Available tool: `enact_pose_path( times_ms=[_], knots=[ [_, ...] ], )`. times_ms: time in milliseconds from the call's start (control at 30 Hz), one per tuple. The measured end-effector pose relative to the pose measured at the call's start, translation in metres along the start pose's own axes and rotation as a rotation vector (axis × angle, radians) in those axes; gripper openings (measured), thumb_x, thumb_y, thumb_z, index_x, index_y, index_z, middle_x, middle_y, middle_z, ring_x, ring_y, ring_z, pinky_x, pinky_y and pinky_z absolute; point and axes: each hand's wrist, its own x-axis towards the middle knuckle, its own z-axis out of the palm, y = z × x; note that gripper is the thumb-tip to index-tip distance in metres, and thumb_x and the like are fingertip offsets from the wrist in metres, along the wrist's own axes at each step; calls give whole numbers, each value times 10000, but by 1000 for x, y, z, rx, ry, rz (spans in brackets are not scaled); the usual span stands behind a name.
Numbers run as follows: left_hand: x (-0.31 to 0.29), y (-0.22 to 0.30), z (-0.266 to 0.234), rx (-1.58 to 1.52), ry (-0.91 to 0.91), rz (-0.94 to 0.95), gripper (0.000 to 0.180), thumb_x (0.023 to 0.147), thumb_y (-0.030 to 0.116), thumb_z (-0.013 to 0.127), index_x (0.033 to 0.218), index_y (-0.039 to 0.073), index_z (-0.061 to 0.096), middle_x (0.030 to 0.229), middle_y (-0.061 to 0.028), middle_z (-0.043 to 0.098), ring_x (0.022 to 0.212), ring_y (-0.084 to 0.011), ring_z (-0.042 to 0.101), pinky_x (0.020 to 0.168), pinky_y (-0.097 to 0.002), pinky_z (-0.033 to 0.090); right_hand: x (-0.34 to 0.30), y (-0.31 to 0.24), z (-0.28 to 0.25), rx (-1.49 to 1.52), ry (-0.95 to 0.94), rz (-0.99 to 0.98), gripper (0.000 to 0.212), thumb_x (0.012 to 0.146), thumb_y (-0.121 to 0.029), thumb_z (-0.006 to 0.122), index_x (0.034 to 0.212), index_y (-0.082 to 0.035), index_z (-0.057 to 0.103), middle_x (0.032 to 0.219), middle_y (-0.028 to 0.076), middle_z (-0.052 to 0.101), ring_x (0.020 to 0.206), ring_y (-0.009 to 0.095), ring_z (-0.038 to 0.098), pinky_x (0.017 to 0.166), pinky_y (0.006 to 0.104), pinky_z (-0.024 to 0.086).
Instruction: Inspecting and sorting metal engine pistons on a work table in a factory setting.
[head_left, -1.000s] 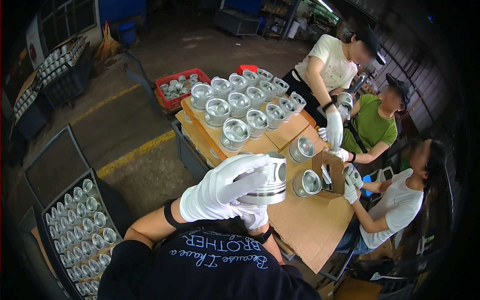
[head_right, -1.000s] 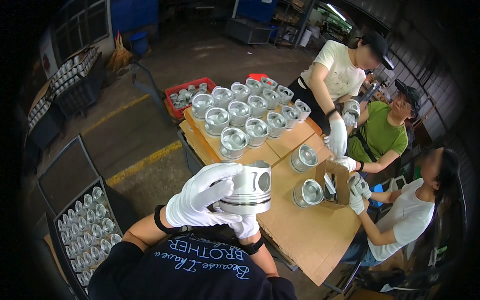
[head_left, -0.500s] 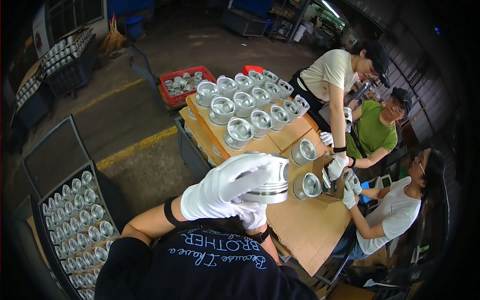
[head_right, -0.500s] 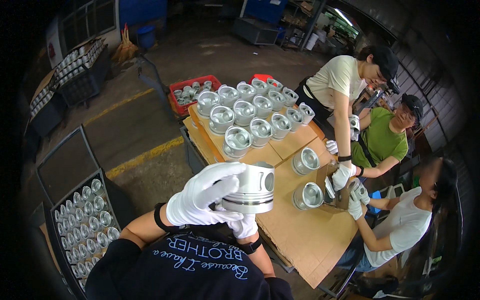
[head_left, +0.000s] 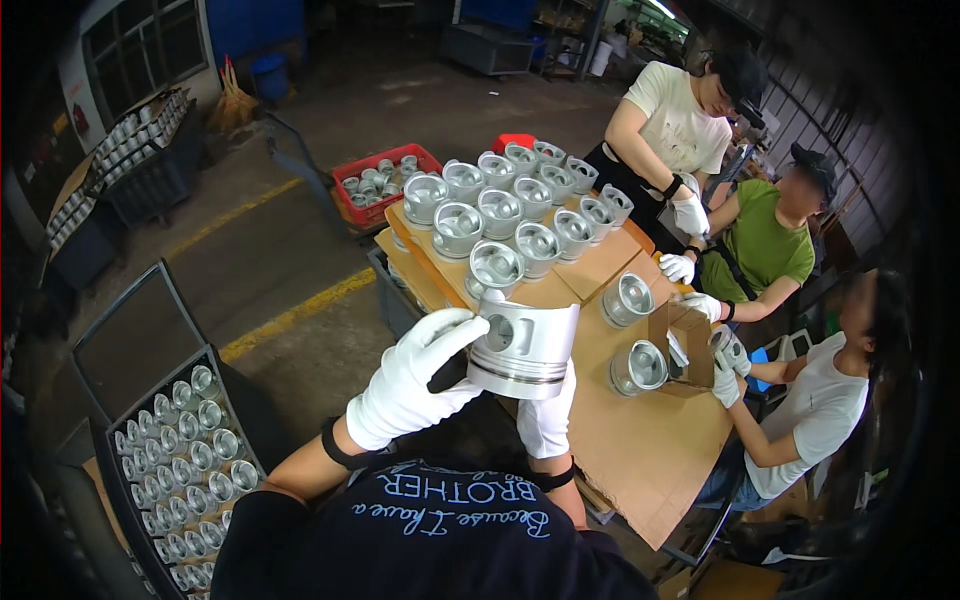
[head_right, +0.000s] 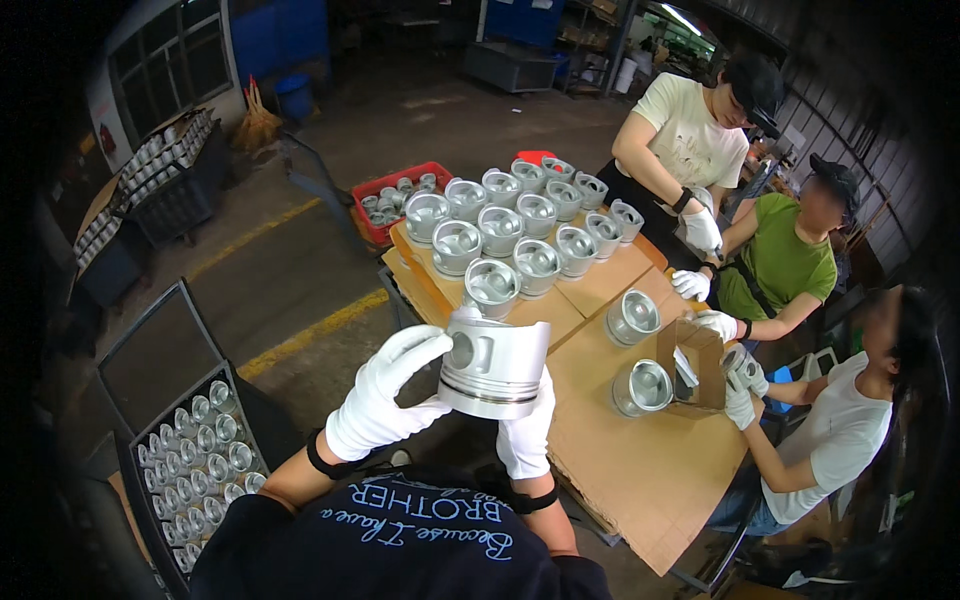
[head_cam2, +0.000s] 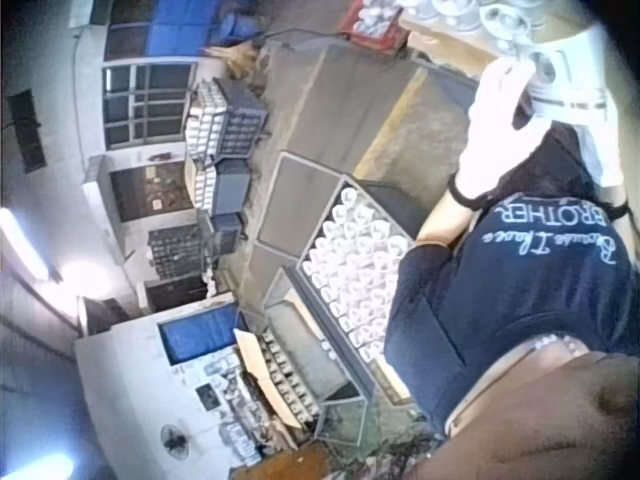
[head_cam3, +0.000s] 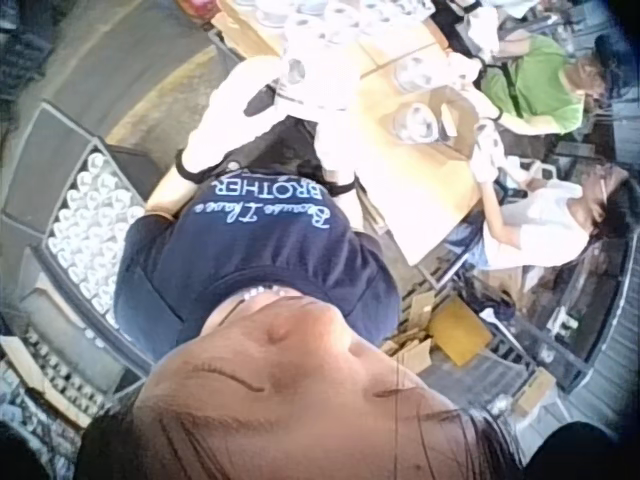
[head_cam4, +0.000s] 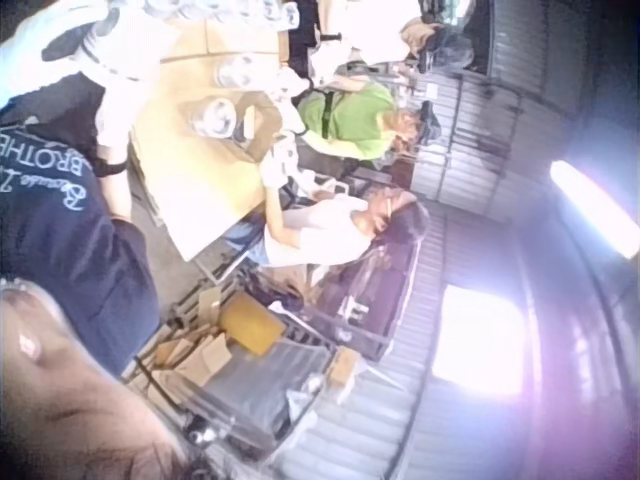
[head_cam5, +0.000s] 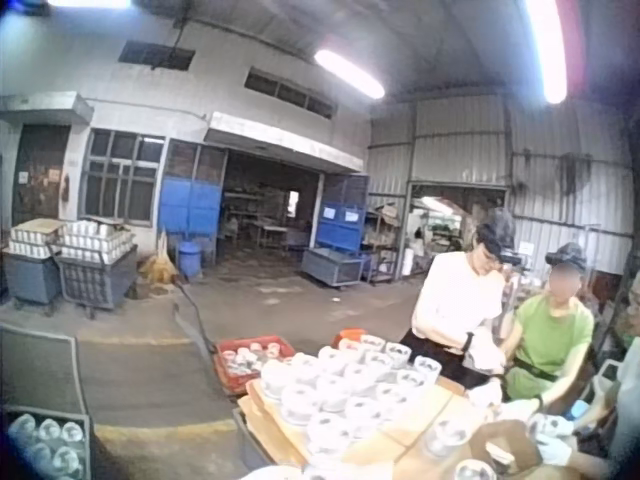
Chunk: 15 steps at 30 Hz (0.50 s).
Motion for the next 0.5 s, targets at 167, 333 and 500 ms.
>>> enact_pose_path(
  times_ms=[167,333,500],
  knots=[
    [-11,-11,7,53,-40,-115,699,630,83,805,1290,63,573,1281,-157,577,1080,-336,643,893,-385,544,5,-8,11,-248,34,-88,290,825,-49,714,1068,-24,557,991,52,615,945,147,581,842,298,477],
    [-21,-31,44,-789,2,-373,681,762,129,803,1373,59,510,1348,-116,569,1163,-254,618,1002,-327,479,0,-28,28,-981,-35,-760,456,655,-11,786,1076,-10,610,919,69,535,809,195,521,735,321,456],
    [-20,-31,40,-1410,56,-593,625,898,182,725,1435,77,425,1339,-112,578,1175,-242,610,1045,-386,485,-10,-58,37,-822,-223,-705,661,582,-53,853,1200,-48,616,1045,135,586,907,297,590,813,381,507]
  ],
)
